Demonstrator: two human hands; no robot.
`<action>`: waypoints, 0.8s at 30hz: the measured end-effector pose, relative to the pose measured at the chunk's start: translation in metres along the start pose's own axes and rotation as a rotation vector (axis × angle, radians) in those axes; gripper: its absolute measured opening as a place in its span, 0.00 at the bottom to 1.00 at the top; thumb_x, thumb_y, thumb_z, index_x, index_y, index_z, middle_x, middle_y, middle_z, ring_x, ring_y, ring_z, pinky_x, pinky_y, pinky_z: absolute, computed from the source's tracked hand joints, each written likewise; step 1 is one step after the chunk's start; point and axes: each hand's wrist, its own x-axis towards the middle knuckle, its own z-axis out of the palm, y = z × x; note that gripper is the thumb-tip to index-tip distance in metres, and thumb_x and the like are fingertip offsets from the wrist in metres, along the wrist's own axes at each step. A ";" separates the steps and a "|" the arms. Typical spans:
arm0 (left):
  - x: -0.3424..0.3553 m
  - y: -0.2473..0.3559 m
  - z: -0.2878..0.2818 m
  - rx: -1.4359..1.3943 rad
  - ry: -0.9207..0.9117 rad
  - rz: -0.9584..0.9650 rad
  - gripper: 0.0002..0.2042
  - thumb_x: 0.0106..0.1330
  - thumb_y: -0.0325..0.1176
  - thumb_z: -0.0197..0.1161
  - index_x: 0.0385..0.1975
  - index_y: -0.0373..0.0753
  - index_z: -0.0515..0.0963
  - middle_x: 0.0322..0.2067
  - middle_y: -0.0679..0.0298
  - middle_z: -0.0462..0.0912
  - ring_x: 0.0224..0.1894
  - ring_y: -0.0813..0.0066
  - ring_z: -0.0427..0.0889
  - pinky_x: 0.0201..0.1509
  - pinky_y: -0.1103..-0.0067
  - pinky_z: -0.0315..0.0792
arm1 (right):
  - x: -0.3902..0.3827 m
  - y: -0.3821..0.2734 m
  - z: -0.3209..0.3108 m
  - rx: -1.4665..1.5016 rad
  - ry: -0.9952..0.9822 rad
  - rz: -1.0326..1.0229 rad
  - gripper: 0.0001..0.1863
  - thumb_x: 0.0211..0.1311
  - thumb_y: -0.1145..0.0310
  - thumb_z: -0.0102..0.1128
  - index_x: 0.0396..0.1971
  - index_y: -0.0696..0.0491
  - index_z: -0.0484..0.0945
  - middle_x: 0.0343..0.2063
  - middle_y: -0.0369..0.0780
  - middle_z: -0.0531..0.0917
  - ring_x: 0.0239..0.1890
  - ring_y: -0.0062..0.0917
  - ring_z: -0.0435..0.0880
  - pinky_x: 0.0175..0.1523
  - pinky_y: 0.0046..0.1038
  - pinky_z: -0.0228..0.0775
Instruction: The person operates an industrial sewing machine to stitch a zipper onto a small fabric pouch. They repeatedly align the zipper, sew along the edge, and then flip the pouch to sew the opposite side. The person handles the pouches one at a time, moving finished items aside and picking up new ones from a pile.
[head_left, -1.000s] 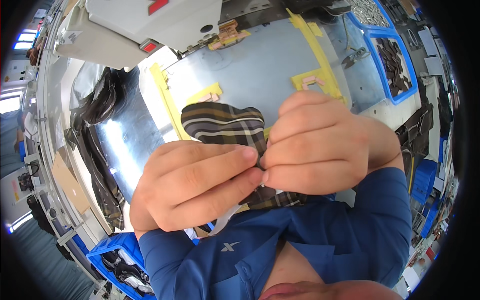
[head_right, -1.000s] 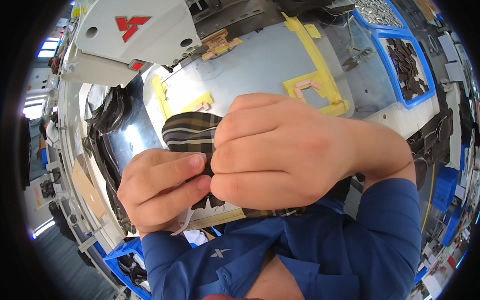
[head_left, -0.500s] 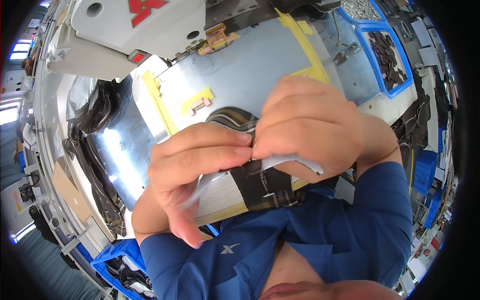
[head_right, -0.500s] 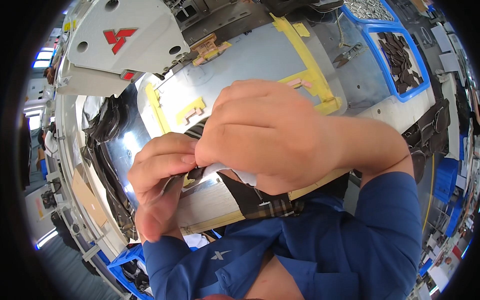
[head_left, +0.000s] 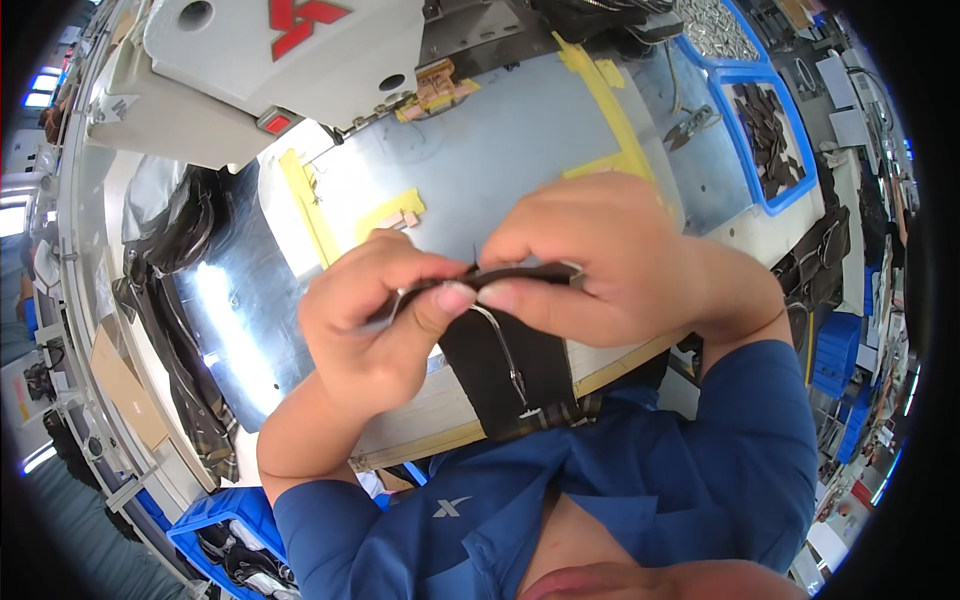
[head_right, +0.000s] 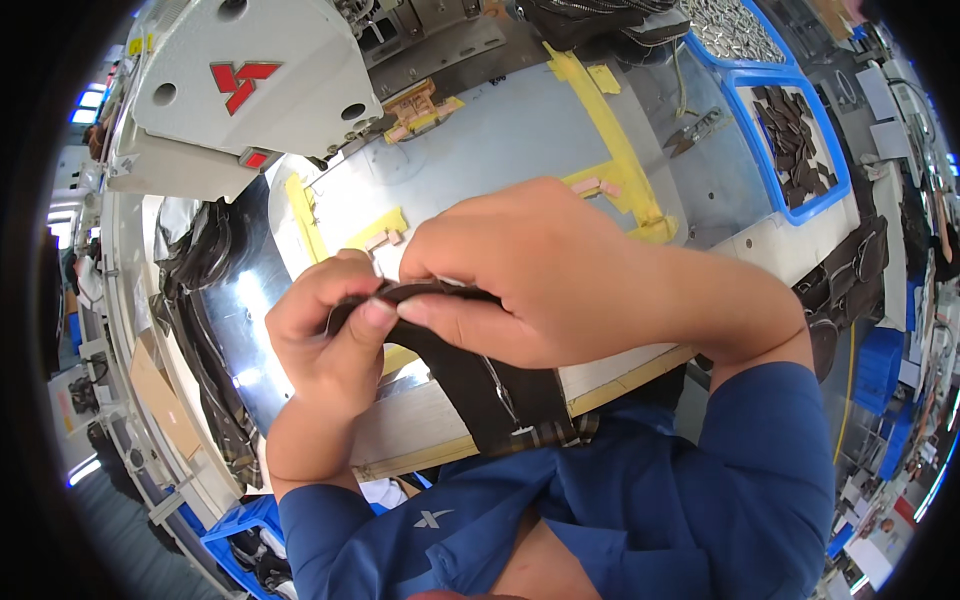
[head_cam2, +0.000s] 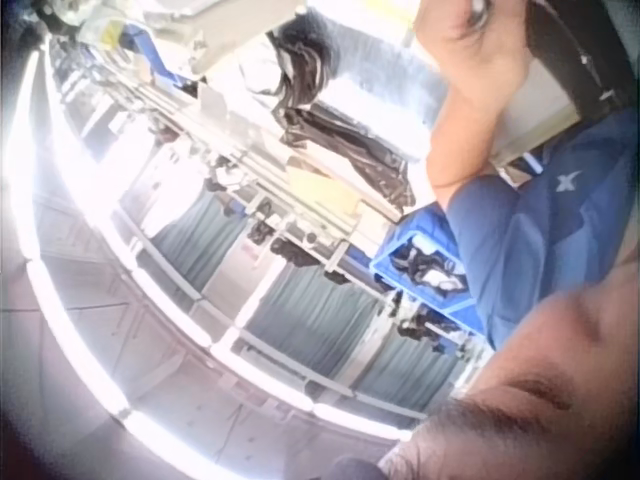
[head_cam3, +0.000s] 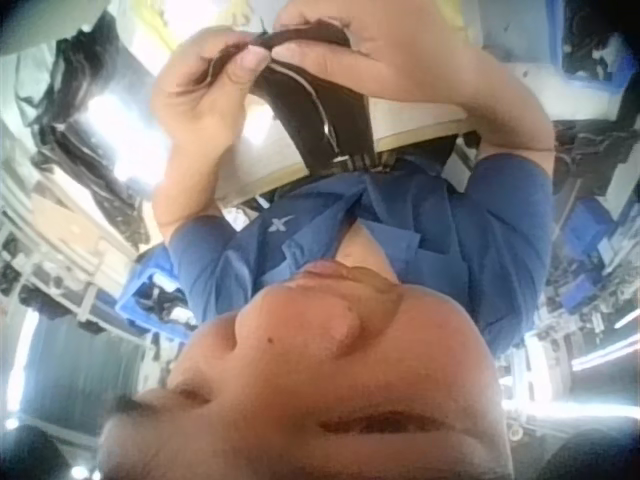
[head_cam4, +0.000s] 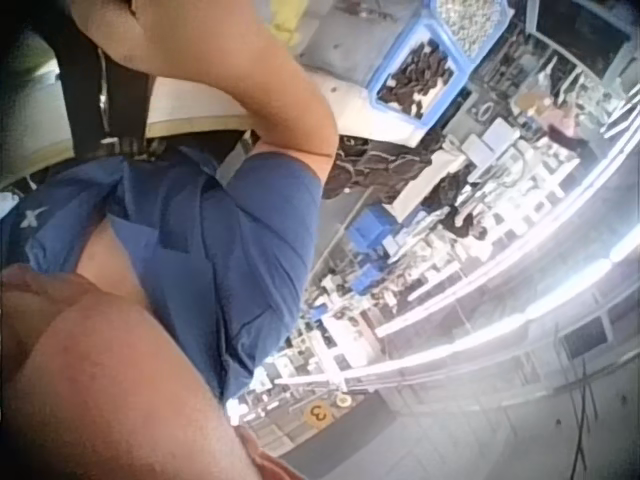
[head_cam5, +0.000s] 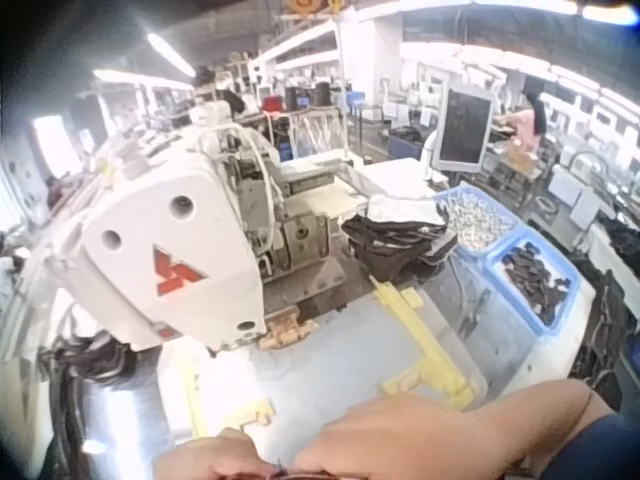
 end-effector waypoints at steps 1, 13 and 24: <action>-0.001 -0.002 0.005 -0.111 0.065 -0.135 0.06 0.67 0.25 0.76 0.40 0.32 0.88 0.31 0.63 0.88 0.31 0.78 0.80 0.38 0.82 0.73 | 0.002 0.002 0.000 -0.002 -0.004 0.080 0.09 0.65 0.66 0.72 0.37 0.56 0.83 0.26 0.42 0.84 0.29 0.41 0.84 0.34 0.40 0.74; 0.039 -0.041 0.015 1.197 -0.147 -0.029 0.38 0.58 0.47 0.81 0.65 0.32 0.77 0.43 0.56 0.88 0.41 0.61 0.87 0.47 0.69 0.79 | 0.056 0.132 -0.005 -0.373 -0.082 0.462 0.20 0.65 0.58 0.68 0.35 0.64 0.84 0.35 0.57 0.86 0.43 0.56 0.85 0.48 0.47 0.76; 0.067 -0.066 0.014 1.074 -0.344 0.169 0.46 0.54 0.61 0.77 0.61 0.23 0.77 0.64 0.44 0.78 0.64 0.45 0.78 0.70 0.58 0.71 | 0.070 0.118 -0.013 -0.460 -0.121 0.597 0.21 0.64 0.58 0.69 0.44 0.63 0.84 0.49 0.55 0.86 0.54 0.53 0.84 0.59 0.46 0.77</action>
